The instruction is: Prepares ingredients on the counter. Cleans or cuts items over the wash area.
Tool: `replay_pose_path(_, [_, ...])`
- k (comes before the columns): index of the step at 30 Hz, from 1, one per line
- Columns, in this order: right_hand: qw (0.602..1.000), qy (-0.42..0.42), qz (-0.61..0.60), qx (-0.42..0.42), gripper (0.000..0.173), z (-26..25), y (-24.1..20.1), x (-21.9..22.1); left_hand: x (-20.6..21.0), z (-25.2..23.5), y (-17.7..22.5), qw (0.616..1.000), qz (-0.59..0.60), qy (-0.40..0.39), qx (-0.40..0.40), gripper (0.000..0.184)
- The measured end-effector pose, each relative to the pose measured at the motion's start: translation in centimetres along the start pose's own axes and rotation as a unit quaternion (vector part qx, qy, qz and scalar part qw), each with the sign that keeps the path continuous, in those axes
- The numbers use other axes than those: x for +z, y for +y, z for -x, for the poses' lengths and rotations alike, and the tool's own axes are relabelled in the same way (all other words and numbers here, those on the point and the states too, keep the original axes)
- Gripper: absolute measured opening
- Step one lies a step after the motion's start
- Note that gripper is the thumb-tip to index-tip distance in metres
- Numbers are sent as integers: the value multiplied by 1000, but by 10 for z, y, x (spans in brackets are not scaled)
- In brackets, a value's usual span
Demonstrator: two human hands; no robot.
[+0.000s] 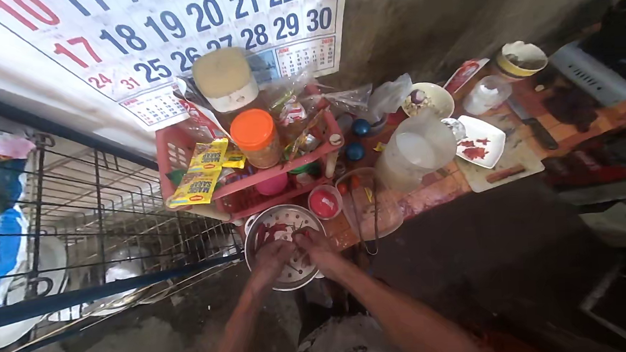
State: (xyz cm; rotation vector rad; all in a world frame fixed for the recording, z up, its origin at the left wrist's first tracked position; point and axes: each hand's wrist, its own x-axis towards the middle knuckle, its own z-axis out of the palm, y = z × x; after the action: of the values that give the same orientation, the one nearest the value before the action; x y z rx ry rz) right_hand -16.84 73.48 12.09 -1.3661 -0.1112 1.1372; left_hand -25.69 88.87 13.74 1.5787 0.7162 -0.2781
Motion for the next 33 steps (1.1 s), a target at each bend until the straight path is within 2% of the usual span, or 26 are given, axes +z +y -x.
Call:
replay_pose_path(5, [997,-32,63,43,37,6,11,-3,8,12,-11,997,-76,-2,16,19])
replay_pose_path(7, [997,-25,50,59,37,7,6,-4,-5,10,-9,988,-149,-10,34,22])
replay_pose_path(8, [997,-21,37,64,36,7,2,-5,-15,7,-5,977,-209,11,34,25])
replay_pose_path(11, [997,-22,-1,70,32,7,-5,-9,-31,-7,16,911,-396,111,-36,37])
replay_pose_path(14, [998,-31,0,61,30,6,-10,-10,-18,-26,32,829,-540,64,-128,45])
replay_pose_path(16, [998,-33,-3,52,30,6,-13,-10,-6,-35,33,804,-577,24,-140,47])
replay_pose_path(21, [999,-20,-17,30,31,13,-18,-21,-8,-34,52,854,-516,10,-71,56])
replay_pose_path(25, [999,-6,-33,21,32,17,-17,-32,-32,-32,59,876,-475,80,-35,46])
replay_pose_path(27, [999,1,-41,23,29,16,-15,-34,-35,-38,53,869,-489,68,-32,39])
replay_pose_path(30, [999,0,-39,28,29,16,-16,-31,-22,-46,39,840,-541,12,-42,37])
replay_pose_path(33, [999,-8,-39,25,30,16,-16,-31,-8,-52,29,818,-574,13,-36,36])
